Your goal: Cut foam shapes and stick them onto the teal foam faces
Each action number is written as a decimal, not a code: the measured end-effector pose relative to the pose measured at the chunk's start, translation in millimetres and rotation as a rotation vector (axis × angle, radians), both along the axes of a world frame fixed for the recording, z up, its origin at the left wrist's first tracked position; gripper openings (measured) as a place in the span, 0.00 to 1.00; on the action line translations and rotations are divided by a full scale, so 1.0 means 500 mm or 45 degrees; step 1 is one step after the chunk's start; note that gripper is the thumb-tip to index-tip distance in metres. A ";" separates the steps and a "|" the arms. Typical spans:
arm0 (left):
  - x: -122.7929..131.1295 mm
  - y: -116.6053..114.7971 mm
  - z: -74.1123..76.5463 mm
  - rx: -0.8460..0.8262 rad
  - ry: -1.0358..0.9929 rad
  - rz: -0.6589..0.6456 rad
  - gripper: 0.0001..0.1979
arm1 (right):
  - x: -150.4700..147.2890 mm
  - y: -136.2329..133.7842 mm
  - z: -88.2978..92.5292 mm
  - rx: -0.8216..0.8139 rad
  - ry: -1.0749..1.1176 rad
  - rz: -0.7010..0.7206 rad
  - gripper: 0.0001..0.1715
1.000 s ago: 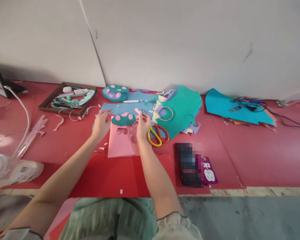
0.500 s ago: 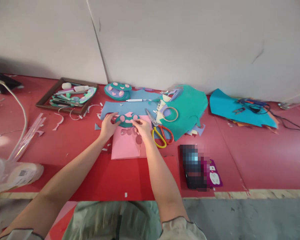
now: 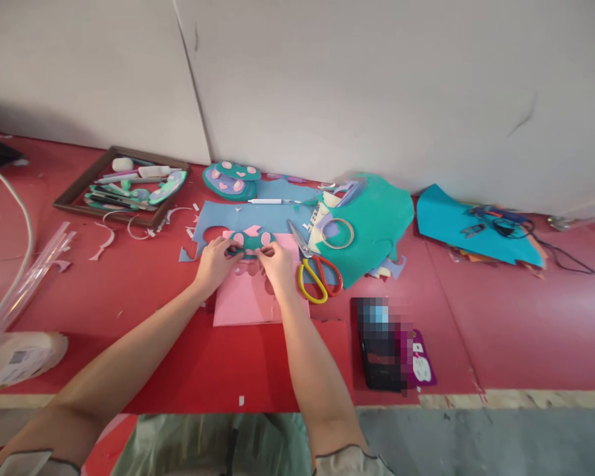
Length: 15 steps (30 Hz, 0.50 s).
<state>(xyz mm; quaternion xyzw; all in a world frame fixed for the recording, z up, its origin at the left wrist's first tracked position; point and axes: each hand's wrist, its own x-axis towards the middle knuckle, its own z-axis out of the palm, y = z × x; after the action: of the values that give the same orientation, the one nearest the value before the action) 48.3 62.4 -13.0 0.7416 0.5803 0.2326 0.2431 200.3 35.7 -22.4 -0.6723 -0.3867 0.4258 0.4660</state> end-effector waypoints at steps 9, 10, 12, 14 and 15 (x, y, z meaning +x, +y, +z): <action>0.000 0.000 0.002 -0.038 -0.032 0.049 0.08 | 0.019 -0.008 -0.011 -0.041 -0.152 -0.035 0.16; 0.000 0.000 0.000 -0.042 -0.060 0.058 0.08 | 0.021 -0.007 -0.012 -0.052 -0.128 -0.044 0.16; -0.002 0.001 -0.004 -0.044 -0.123 0.076 0.09 | 0.023 -0.007 -0.012 -0.058 -0.063 -0.054 0.16; -0.004 0.002 -0.009 -0.044 -0.200 0.090 0.08 | 0.021 -0.007 -0.012 -0.042 -0.022 -0.039 0.17; -0.005 0.002 -0.010 -0.036 -0.242 0.107 0.08 | 0.020 -0.007 -0.011 -0.031 -0.030 -0.027 0.17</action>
<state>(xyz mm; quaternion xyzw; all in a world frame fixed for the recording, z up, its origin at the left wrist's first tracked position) 45.5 63.4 -17.9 0.6876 0.5885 0.3039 0.2974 210.1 32.0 -28.0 -0.6869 -0.3800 0.4175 0.4576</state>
